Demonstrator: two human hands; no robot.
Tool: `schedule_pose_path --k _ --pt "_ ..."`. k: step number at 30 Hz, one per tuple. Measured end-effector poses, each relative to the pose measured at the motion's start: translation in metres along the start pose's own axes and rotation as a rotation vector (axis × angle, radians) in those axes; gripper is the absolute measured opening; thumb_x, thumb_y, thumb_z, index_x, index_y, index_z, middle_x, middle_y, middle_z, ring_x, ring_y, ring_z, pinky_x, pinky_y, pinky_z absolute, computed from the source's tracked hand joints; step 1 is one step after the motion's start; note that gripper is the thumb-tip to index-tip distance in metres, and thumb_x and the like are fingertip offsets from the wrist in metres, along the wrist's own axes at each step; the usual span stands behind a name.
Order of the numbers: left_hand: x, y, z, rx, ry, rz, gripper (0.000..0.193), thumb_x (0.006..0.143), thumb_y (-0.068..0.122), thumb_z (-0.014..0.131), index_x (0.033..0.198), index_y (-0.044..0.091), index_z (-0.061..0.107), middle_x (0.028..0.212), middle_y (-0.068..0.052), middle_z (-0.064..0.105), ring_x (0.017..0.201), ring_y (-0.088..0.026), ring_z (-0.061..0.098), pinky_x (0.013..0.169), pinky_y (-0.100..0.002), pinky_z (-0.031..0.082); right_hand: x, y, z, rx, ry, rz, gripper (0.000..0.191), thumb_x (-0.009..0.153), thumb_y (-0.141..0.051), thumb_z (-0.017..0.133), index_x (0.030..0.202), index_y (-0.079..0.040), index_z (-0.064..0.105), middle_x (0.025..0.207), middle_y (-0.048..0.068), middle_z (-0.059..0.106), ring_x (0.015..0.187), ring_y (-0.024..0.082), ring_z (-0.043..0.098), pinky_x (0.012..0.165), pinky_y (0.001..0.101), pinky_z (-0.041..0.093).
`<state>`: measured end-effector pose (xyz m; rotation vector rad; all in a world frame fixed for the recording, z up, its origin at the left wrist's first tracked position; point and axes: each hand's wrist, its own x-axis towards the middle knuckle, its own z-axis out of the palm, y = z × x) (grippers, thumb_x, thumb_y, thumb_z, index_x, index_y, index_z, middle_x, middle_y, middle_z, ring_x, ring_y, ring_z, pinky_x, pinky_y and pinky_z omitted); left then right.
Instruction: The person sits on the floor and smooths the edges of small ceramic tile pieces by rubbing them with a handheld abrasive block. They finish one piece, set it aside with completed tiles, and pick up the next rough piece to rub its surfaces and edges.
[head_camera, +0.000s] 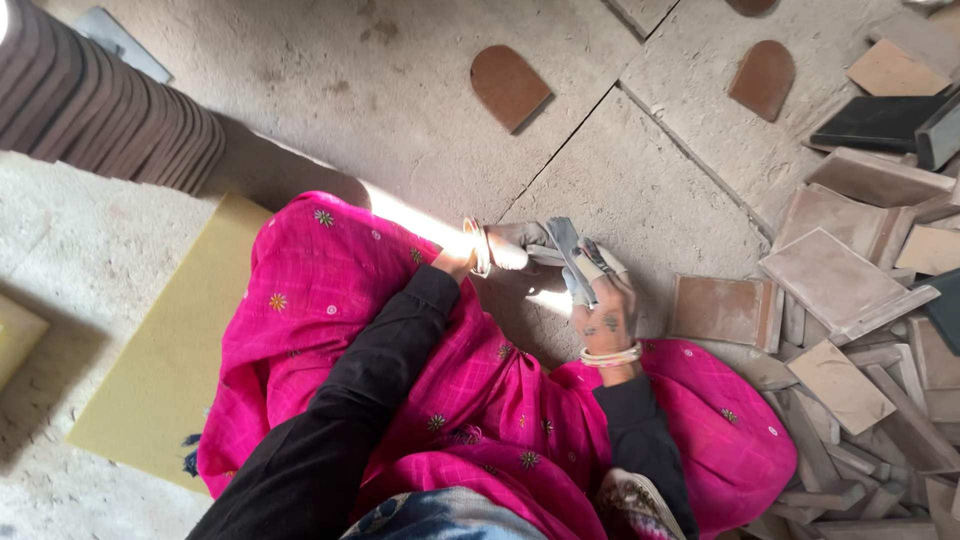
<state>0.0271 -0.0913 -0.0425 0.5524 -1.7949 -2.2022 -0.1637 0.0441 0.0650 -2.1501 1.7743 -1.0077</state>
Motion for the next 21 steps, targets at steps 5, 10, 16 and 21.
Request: schedule_pose_path --k 5,10,16,21 --pt "0.004 0.005 0.004 0.159 0.094 -0.031 0.027 0.078 0.002 0.072 0.104 -0.002 0.075 0.091 -0.011 0.078 0.082 -0.017 0.067 0.073 -0.03 0.053 -0.006 -0.017 0.019 -0.083 0.012 -0.027 0.038 0.098 -0.003 0.063 0.135 0.006 0.063 0.137 0.03 0.063 0.129 0.047 0.06 0.115 0.0525 0.045" --pt "-0.008 -0.032 0.012 -0.792 0.196 0.126 0.043 0.071 0.009 0.07 0.111 -0.003 0.076 0.088 -0.016 0.078 0.075 -0.02 0.07 0.066 -0.031 0.057 -0.007 -0.021 0.04 -0.241 0.058 -0.109 0.039 0.096 -0.007 0.067 0.132 0.007 0.063 0.132 0.029 0.065 0.131 0.053 0.056 0.118 0.0601 0.036" --pt "-0.063 -0.072 0.01 -0.668 0.238 0.366 0.01 0.086 0.01 0.071 0.083 0.002 0.064 0.086 -0.01 0.069 0.076 -0.017 0.063 0.066 -0.031 0.05 0.0 -0.028 0.052 -0.177 0.126 -0.089 0.037 0.09 -0.003 0.065 0.127 -0.004 0.068 0.122 0.022 0.067 0.133 0.043 0.058 0.121 0.0574 0.036" --pt "-0.022 -0.032 -0.005 -0.094 0.129 0.099 0.011 0.085 0.009 0.07 0.089 0.002 0.064 0.09 -0.011 0.07 0.08 -0.018 0.064 0.07 -0.032 0.05 -0.019 -0.014 0.004 -0.147 0.0 -0.114 0.042 0.089 -0.003 0.064 0.131 -0.004 0.066 0.129 0.021 0.065 0.137 0.04 0.056 0.124 0.0549 0.036"
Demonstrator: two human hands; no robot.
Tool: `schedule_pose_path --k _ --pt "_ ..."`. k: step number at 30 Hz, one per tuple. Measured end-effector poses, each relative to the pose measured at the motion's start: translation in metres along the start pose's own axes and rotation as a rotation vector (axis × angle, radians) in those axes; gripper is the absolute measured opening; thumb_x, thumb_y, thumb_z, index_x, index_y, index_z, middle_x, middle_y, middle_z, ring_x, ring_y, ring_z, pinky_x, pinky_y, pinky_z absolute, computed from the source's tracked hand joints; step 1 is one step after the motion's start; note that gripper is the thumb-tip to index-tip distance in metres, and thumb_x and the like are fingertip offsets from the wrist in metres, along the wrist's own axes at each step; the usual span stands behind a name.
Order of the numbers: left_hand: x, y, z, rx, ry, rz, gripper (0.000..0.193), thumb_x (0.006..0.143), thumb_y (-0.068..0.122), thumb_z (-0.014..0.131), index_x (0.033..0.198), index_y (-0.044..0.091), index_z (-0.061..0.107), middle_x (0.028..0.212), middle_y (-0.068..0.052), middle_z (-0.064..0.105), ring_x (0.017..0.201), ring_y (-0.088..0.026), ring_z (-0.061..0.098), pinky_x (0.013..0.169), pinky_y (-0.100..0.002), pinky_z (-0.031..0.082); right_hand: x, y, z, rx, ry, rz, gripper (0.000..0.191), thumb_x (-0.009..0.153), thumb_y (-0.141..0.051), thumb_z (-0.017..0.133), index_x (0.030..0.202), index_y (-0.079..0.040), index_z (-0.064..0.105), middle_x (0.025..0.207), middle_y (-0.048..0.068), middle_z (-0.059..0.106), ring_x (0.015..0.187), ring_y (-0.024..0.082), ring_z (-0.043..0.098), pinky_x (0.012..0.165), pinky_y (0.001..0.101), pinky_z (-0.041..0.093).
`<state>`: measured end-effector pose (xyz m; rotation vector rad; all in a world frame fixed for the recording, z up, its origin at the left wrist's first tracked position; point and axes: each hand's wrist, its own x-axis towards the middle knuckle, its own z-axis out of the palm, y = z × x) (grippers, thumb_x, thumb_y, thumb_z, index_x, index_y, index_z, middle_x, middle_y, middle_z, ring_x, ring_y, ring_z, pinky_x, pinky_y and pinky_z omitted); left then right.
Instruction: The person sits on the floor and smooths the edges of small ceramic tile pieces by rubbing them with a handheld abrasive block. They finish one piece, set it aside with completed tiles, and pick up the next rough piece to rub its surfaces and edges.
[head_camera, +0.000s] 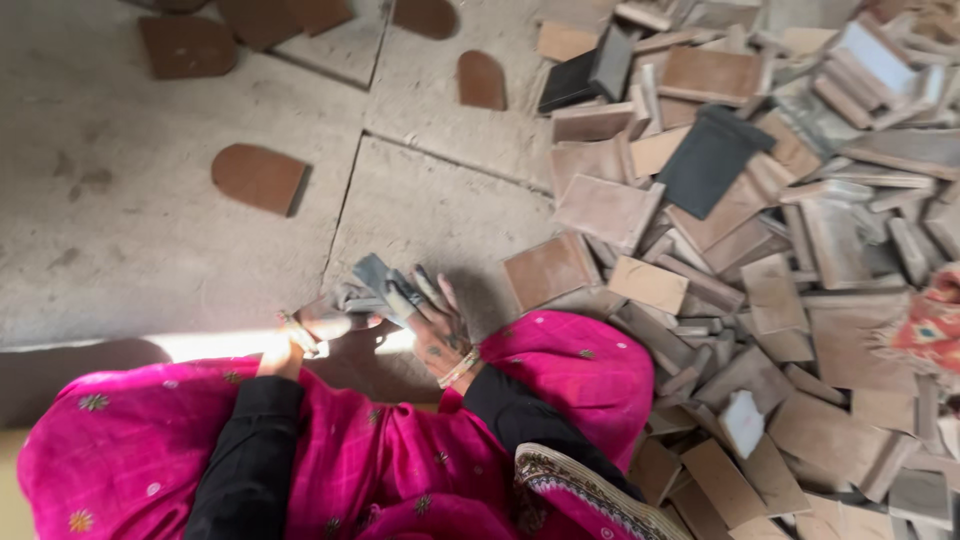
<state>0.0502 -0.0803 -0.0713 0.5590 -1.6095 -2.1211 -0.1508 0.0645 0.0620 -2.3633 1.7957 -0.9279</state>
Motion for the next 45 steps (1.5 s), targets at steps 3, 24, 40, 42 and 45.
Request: schedule_pose_path --k 3,24,40,42,45 --pt "0.012 0.02 -0.005 0.186 -0.027 -0.049 0.012 0.085 0.009 0.07 0.092 0.002 0.063 0.092 -0.011 0.07 0.082 -0.019 0.064 0.072 -0.032 0.05 -0.013 0.01 -0.026 -0.007 -0.063 0.005 0.045 0.088 -0.004 0.064 0.133 -0.004 0.064 0.134 0.021 0.063 0.14 0.039 0.055 0.125 0.0535 0.036" --pt "-0.043 0.005 -0.015 0.792 0.156 -0.401 0.035 0.083 0.009 0.066 0.115 -0.001 0.061 0.109 -0.014 0.071 0.099 -0.026 0.066 0.086 -0.035 0.05 0.033 -0.02 0.041 0.09 -0.07 -0.126 0.052 0.094 -0.006 0.06 0.145 -0.004 0.054 0.154 0.021 0.052 0.152 0.036 0.044 0.131 0.0509 0.031" --pt "-0.026 0.005 0.001 0.768 0.114 -0.502 0.054 0.081 0.009 0.063 0.133 -0.003 0.059 0.121 -0.017 0.072 0.112 -0.032 0.067 0.096 -0.037 0.05 0.03 0.01 0.022 -0.003 -0.265 -0.123 0.059 0.084 0.001 0.054 0.143 -0.004 0.057 0.148 0.021 0.058 0.15 0.04 0.042 0.127 0.0549 0.029" --pt "-0.025 0.004 0.0 0.762 0.09 -0.51 0.056 0.081 0.009 0.063 0.135 -0.003 0.059 0.123 -0.017 0.072 0.113 -0.032 0.067 0.098 -0.037 0.05 0.017 0.025 0.013 -0.053 -0.286 -0.126 0.051 0.091 -0.001 0.055 0.141 -0.008 0.061 0.144 0.02 0.062 0.15 0.037 0.043 0.126 0.0548 0.029" --pt "-0.02 0.001 -0.005 0.737 0.045 -0.51 0.06 0.08 0.008 0.062 0.139 -0.003 0.058 0.125 -0.018 0.072 0.116 -0.033 0.068 0.1 -0.038 0.05 -0.024 0.057 -0.026 -0.13 -0.328 -0.089 0.047 0.093 -0.001 0.055 0.139 -0.008 0.063 0.137 0.021 0.065 0.142 0.037 0.048 0.12 0.0538 0.033"
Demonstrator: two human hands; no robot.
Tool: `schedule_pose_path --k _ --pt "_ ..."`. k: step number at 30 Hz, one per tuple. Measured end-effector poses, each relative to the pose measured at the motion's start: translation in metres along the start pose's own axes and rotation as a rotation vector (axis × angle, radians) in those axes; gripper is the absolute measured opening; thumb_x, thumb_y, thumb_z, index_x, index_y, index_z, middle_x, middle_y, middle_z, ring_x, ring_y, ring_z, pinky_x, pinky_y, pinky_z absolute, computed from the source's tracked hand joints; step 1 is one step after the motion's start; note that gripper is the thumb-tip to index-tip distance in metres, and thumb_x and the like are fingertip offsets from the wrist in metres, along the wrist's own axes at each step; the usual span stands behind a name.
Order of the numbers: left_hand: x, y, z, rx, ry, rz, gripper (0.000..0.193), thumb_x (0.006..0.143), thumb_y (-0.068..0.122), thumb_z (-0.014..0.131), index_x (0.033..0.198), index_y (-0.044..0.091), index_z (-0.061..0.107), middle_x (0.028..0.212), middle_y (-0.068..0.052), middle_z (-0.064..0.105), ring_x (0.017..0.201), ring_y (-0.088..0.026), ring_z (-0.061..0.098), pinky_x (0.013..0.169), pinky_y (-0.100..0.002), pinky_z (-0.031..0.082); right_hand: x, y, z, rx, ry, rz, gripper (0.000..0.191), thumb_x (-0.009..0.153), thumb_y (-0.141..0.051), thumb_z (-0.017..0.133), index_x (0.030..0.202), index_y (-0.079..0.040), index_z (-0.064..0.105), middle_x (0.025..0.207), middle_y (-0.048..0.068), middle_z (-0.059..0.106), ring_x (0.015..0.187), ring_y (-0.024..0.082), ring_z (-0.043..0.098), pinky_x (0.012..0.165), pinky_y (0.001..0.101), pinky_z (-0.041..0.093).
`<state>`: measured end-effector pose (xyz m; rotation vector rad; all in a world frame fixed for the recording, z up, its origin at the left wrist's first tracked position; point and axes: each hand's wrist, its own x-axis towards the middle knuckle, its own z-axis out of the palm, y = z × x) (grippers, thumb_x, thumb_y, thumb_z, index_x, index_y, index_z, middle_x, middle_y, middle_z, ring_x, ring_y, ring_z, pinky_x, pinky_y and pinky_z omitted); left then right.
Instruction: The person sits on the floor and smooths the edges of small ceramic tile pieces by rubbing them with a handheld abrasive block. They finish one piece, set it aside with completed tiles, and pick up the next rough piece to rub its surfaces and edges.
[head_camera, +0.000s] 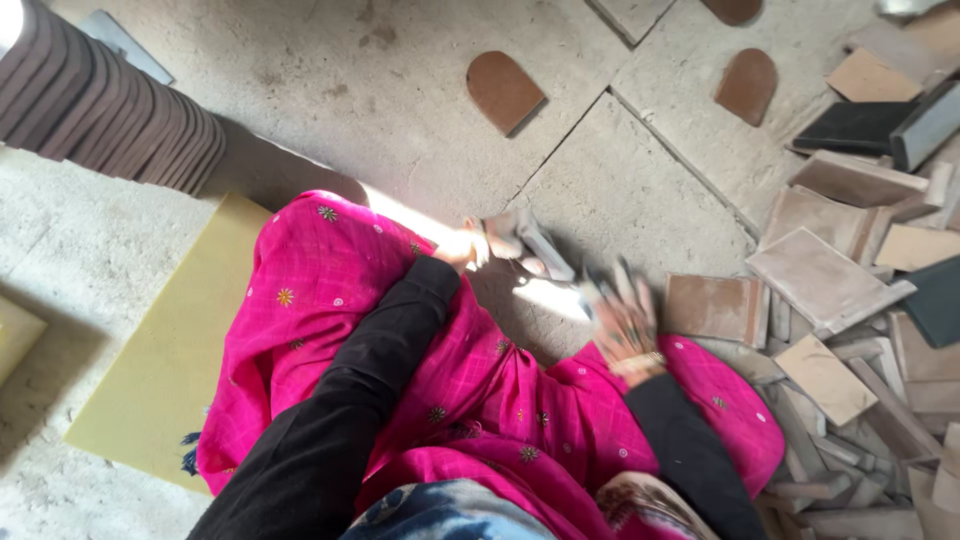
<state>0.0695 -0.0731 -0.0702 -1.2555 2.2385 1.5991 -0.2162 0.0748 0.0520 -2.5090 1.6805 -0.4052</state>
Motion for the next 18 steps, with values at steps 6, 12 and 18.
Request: schedule_pose_path --k 6,12,18 --pt "0.009 0.012 -0.001 -0.213 -0.07 0.18 0.067 0.08 0.008 0.061 0.145 -0.004 0.058 0.13 -0.019 0.073 0.12 -0.035 0.068 0.104 -0.039 0.05 -0.053 0.018 -0.017 0.259 0.18 0.547 0.048 0.089 0.0 0.053 0.135 -0.003 0.064 0.121 0.025 0.067 0.118 0.04 0.06 0.101 0.0509 0.045" --pt "0.004 0.078 -0.014 -0.503 0.111 0.64 0.076 0.079 0.014 0.066 0.152 0.0 0.053 0.133 -0.02 0.07 0.123 -0.037 0.066 0.104 -0.04 0.05 0.024 -0.045 0.022 0.305 0.379 0.246 0.044 0.093 -0.008 0.066 0.135 0.004 0.062 0.124 0.032 0.067 0.114 0.046 0.063 0.095 0.048 0.054" --pt "0.013 0.073 -0.004 0.061 0.315 0.526 0.069 0.081 0.032 0.068 0.144 0.008 0.052 0.13 -0.021 0.067 0.111 -0.032 0.065 0.095 -0.038 0.053 0.053 -0.082 0.008 0.235 0.389 0.103 0.055 0.084 0.003 0.055 0.139 0.0 0.062 0.119 0.019 0.065 0.137 0.047 0.06 0.107 0.0452 0.053"
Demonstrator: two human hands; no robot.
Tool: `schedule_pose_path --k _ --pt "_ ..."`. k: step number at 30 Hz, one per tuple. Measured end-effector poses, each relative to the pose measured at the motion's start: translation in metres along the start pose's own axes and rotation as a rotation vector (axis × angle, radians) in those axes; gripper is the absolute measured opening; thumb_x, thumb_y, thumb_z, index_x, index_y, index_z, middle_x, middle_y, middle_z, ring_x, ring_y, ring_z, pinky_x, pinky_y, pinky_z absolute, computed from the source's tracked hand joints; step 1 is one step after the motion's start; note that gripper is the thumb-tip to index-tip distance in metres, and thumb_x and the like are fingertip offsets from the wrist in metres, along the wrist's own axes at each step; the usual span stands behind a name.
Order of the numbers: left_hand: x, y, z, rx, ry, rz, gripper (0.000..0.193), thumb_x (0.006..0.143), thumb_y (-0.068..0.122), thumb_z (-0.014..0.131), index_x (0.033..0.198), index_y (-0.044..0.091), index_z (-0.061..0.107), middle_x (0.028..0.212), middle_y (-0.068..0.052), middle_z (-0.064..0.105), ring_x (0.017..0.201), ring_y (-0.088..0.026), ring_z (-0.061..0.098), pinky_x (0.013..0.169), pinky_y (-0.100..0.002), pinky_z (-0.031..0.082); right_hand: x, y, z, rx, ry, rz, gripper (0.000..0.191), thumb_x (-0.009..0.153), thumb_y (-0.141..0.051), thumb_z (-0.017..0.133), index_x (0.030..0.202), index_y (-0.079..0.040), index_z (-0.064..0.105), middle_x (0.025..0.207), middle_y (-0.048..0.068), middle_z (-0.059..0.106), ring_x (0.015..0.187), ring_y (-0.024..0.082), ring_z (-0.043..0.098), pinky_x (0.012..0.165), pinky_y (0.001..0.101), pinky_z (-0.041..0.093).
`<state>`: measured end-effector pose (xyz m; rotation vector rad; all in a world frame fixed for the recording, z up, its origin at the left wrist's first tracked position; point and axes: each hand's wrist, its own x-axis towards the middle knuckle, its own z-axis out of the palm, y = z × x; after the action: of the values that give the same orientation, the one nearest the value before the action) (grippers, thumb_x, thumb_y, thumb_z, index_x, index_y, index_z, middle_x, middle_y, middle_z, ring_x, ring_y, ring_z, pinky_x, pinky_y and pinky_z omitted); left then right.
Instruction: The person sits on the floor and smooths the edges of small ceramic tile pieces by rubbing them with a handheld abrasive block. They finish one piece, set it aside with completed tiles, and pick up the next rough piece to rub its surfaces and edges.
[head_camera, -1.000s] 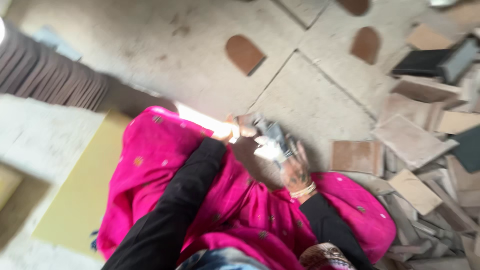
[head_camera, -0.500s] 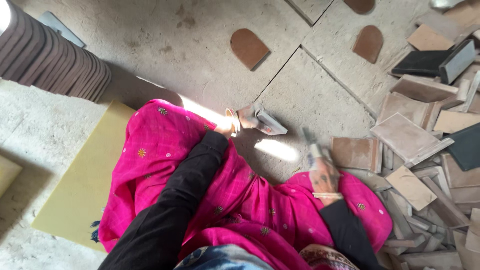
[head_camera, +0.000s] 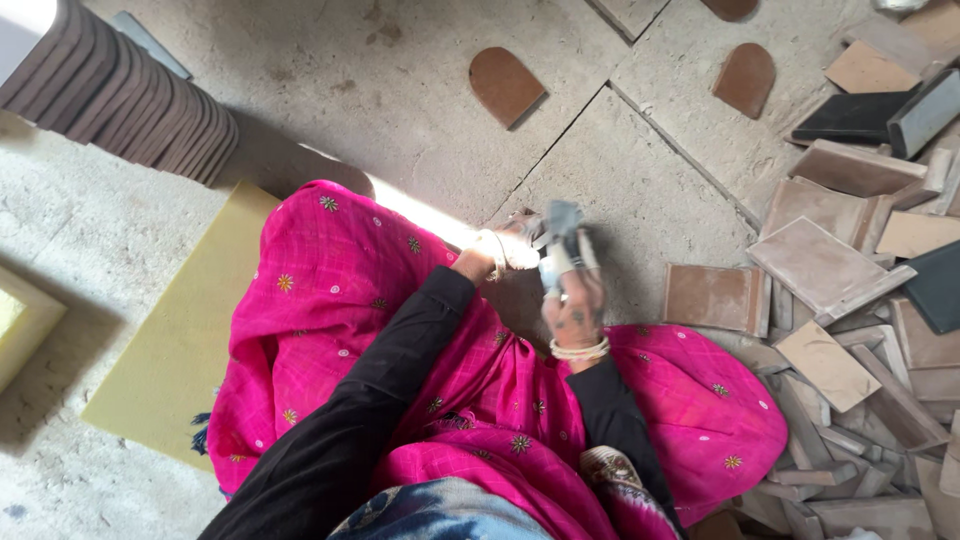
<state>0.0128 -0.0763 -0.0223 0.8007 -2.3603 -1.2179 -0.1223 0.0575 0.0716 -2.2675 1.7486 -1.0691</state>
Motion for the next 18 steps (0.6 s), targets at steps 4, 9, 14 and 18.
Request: schedule_pose_path --k 4,9,14,18 --pt "0.01 -0.02 0.024 0.215 -0.331 -0.192 0.035 0.098 0.038 0.059 0.119 0.012 0.068 0.112 -0.01 0.075 0.097 -0.024 0.067 0.088 -0.039 0.055 0.003 0.001 0.001 -0.106 -0.008 -0.022 0.053 0.083 0.005 0.053 0.136 0.004 0.06 0.139 0.029 0.063 0.135 0.047 0.057 0.109 0.049 0.051" --pt "-0.001 -0.033 0.022 -0.832 -0.53 -0.264 0.033 0.096 0.027 0.047 0.117 0.011 0.066 0.11 -0.002 0.073 0.101 -0.016 0.066 0.091 -0.032 0.054 0.007 0.029 0.013 -0.105 -0.293 0.442 0.041 0.085 0.0 0.056 0.126 0.004 0.064 0.12 0.028 0.066 0.108 0.047 0.064 0.092 0.0533 0.053" --pt "-0.01 -0.032 0.019 -1.364 -0.357 -0.153 0.029 0.098 0.025 0.048 0.116 0.009 0.065 0.104 -0.002 0.069 0.095 -0.016 0.064 0.085 -0.032 0.053 -0.011 0.031 0.034 -0.092 0.011 0.058 0.034 0.082 0.002 0.055 0.116 0.002 0.062 0.119 0.028 0.066 0.106 0.048 0.064 0.089 0.0522 0.054" --pt "-0.002 -0.029 0.027 -1.356 -0.283 -0.112 0.027 0.1 0.023 0.048 0.115 0.008 0.064 0.099 -0.002 0.066 0.09 -0.016 0.062 0.081 -0.032 0.051 -0.02 0.044 0.036 -0.208 -0.051 0.112 0.046 0.076 0.003 0.056 0.121 0.006 0.065 0.114 0.027 0.066 0.096 0.046 0.064 0.083 0.0536 0.053"
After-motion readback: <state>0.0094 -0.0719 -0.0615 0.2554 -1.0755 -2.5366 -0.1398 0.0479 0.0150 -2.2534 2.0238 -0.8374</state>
